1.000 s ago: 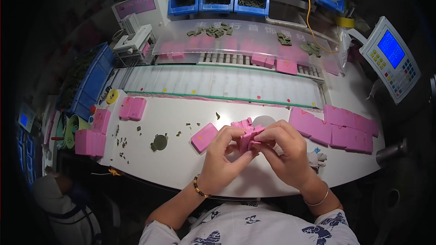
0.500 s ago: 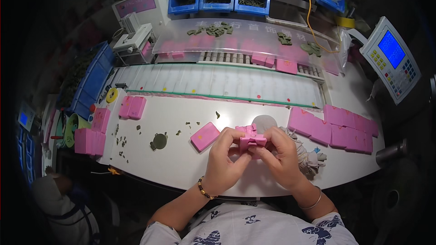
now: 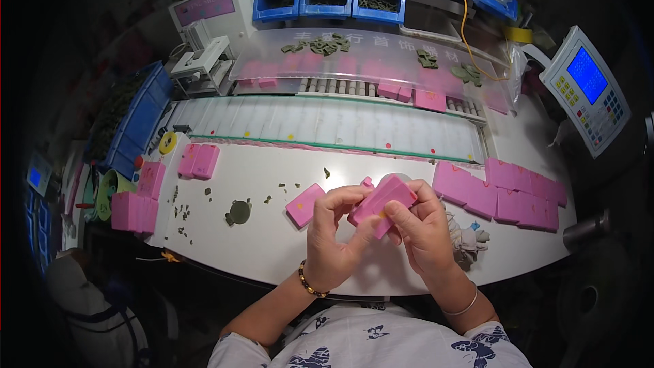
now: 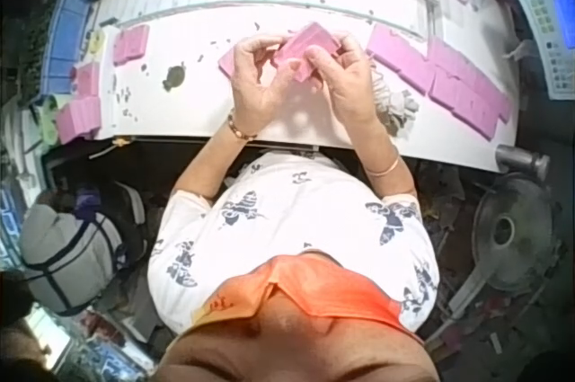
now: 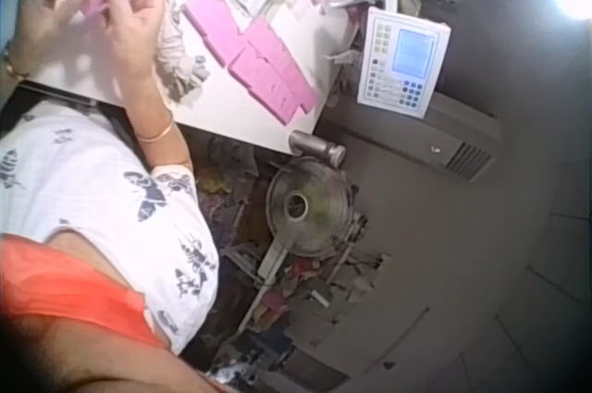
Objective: Assembling or prepping small jewelry components using rubber molds at a production workbench.
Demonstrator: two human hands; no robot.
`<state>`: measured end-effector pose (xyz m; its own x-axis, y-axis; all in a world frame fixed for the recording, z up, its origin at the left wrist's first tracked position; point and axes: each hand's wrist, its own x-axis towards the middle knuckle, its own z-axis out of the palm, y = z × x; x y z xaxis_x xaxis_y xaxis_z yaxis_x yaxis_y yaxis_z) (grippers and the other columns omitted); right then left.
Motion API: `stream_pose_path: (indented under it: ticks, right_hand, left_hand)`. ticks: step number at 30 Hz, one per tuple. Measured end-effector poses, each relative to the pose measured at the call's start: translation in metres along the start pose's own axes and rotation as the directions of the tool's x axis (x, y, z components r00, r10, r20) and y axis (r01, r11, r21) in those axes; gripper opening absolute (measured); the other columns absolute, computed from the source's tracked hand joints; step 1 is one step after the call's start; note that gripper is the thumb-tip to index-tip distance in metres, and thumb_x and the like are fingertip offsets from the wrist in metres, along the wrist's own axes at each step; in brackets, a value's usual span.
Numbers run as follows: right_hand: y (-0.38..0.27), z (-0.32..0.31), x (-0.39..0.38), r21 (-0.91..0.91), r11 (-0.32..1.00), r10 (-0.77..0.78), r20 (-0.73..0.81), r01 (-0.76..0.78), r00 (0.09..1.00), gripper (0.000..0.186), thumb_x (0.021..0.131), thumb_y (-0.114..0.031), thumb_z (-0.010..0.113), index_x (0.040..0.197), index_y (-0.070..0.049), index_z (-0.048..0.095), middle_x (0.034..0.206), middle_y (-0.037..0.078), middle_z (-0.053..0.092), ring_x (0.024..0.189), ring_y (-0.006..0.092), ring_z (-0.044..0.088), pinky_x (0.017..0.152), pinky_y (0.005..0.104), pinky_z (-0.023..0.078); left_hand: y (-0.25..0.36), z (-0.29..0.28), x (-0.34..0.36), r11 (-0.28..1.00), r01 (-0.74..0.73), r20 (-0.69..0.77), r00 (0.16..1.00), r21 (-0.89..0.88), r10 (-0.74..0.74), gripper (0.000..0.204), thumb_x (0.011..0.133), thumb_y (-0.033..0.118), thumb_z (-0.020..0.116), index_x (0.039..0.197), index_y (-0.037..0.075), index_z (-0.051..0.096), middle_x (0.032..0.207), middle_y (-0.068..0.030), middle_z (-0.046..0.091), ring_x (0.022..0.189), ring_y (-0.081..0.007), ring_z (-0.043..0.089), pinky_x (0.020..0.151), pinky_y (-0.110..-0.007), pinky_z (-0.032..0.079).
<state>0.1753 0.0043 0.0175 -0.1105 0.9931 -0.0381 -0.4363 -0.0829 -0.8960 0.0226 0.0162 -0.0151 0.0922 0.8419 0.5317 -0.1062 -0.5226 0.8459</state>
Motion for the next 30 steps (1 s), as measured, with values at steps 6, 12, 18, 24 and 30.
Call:
stream_pose_path:
  ticks: [6,12,18,24,30]
  right_hand:
    - [0.011,0.007,0.003,-0.032,0.992,-0.127,-0.052,0.126,0.991,0.022,0.094,-0.009,0.063,0.107,-0.004,0.046,0.098,0.006,0.06,0.088,0.007,0.059,0.069,0.0228,0.051]
    - [0.003,-0.002,0.001,-0.146,0.983,-0.116,0.006,0.116,0.993,0.024,0.096,-0.011,0.061,0.114,-0.003,0.048,0.102,0.004,0.058,0.092,0.0105,0.059,0.082,0.0269,0.048]
    - [0.003,0.002,0.0,-0.083,0.996,-0.035,0.089,0.043,0.995,0.021,0.094,-0.006,0.061,0.113,-0.002,0.053,0.099,0.003,0.058,0.087,0.0098,0.059,0.08,0.0248,0.048]
    - [0.003,-0.002,-0.005,-0.124,0.982,-0.142,0.017,0.143,0.99,0.018,0.094,-0.002,0.06,0.112,0.0,0.059,0.098,0.001,0.062,0.092,0.0079,0.058,0.084,0.023,0.048]
    - [0.003,-0.02,-0.007,0.058,0.995,-0.086,0.183,0.077,0.979,0.022,0.092,0.002,0.06,0.113,0.0,0.06,0.107,0.004,0.062,0.1,0.0111,0.06,0.092,0.0262,0.047]
  left_hand:
    - [-0.003,0.005,-0.001,0.915,-0.175,0.111,0.983,0.364,0.144,0.061,0.074,0.008,0.081,0.118,0.004,0.039,0.117,-0.0195,0.054,0.106,-0.0375,0.059,0.087,-0.04,0.051]
    - [0.001,-0.002,-0.005,0.981,0.183,0.0,0.983,-0.062,-0.184,0.041,0.093,0.027,0.066,0.114,0.005,0.038,0.098,-0.0125,0.054,0.08,-0.0205,0.061,0.067,-0.03,0.051]
    - [0.016,-0.013,0.008,0.173,0.71,0.58,0.671,-0.683,-0.463,0.056,0.101,0.054,0.036,0.12,0.003,0.044,0.09,-0.008,0.055,0.068,-0.0133,0.057,0.055,-0.025,0.046]
    - [0.016,-0.005,0.005,0.74,0.53,0.218,0.847,-0.413,-0.485,0.034,0.1,0.032,0.053,0.117,0.002,0.052,0.101,-0.0057,0.058,0.092,-0.012,0.06,0.081,-0.026,0.052]
    - [0.01,-0.01,0.001,0.712,0.435,0.295,0.9,-0.551,-0.322,0.022,0.097,0.014,0.059,0.114,0.001,0.056,0.109,-0.0035,0.059,0.098,-0.0102,0.06,0.086,-0.027,0.052]
